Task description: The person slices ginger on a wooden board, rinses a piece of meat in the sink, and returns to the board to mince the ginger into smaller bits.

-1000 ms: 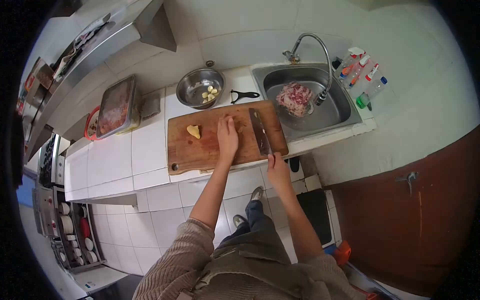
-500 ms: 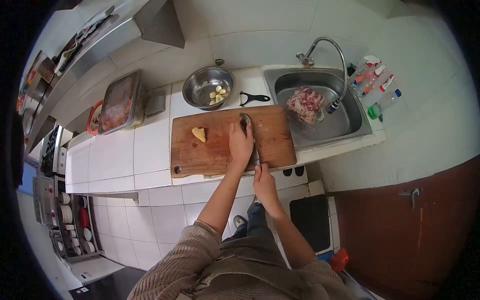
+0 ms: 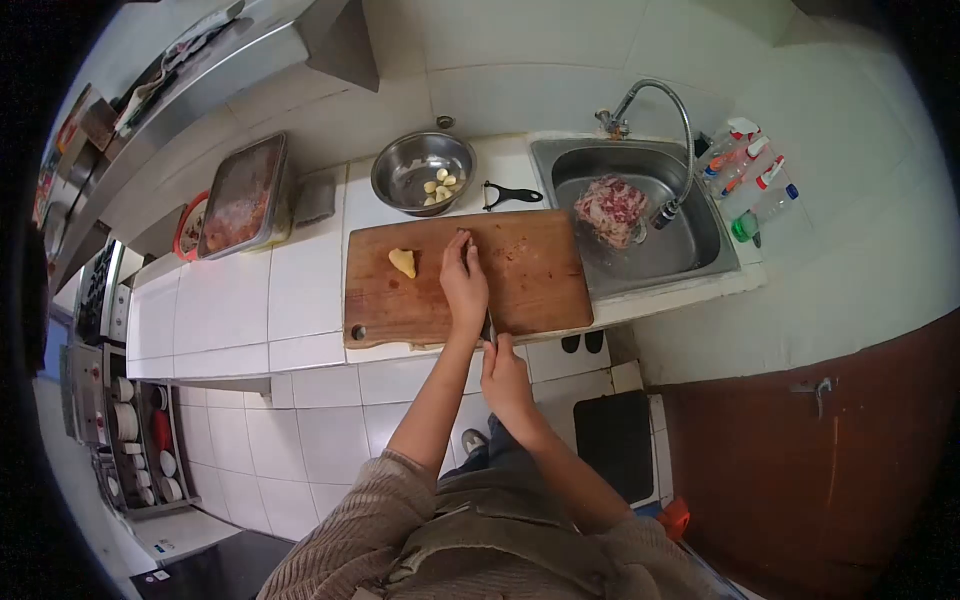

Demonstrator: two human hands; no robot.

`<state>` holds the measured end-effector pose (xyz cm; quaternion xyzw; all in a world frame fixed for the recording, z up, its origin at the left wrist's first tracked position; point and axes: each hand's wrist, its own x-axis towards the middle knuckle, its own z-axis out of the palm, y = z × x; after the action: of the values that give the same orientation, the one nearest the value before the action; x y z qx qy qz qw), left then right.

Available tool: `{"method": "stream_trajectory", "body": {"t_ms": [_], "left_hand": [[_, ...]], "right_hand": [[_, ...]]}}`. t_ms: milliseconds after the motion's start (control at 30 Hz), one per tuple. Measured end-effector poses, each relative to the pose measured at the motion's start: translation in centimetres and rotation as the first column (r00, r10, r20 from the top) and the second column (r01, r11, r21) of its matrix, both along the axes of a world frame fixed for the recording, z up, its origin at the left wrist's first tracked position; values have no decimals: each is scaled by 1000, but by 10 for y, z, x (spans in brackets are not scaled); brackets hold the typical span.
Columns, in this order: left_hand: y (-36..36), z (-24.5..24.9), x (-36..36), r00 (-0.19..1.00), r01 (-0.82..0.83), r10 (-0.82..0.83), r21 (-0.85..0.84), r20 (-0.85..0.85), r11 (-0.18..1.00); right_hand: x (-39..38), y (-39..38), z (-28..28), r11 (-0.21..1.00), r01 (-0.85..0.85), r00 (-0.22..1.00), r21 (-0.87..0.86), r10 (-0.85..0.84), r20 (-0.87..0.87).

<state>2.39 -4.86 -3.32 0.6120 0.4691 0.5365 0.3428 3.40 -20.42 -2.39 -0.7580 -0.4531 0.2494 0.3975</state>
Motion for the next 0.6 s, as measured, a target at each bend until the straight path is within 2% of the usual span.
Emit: {"method": "stream_trajectory", "body": {"t_ms": [100, 133, 167, 200, 267, 367, 433, 467, 533, 600], "left_hand": [[-20, 20, -40, 995, -86, 83, 42, 57, 995], [-31, 27, -61, 991, -131, 129, 82, 29, 988], [-43, 29, -83, 982, -184, 182, 46, 41, 982], [-53, 24, -108, 970, -243, 239, 118, 46, 963], [-84, 21, -158, 936, -350, 350, -15, 30, 937], [-118, -39, -218, 849, -524, 527, -60, 47, 849], [-144, -76, -242, 768, -638, 636, -172, -74, 751], [-152, -96, -251, 747, -663, 661, -170, -80, 729], [-149, -140, -254, 720, -682, 692, -232, -51, 693], [-126, -188, -241, 710, -690, 702, -258, -61, 676]], "right_hand": [[-26, -22, 10, 990, -117, 993, 81, 117, -4], [-40, -30, 14, 988, -136, 991, 78, 137, -9], [-56, -40, 19, 981, -185, 981, 57, 188, -50], [-71, -49, 19, 969, -242, 965, 39, 245, -91], [-101, -69, 9, 922, -380, 917, 77, 387, -98], [-134, -91, -22, 835, -550, 815, 0, 537, -216], [-146, -101, -36, 772, -628, 760, -99, 580, -294], [-151, -102, -45, 751, -653, 739, -97, 604, -299], [-154, -92, -73, 704, -658, 753, -267, 610, -247], [-144, -76, -121, 752, -619, 786, -228, 596, -167]]}}
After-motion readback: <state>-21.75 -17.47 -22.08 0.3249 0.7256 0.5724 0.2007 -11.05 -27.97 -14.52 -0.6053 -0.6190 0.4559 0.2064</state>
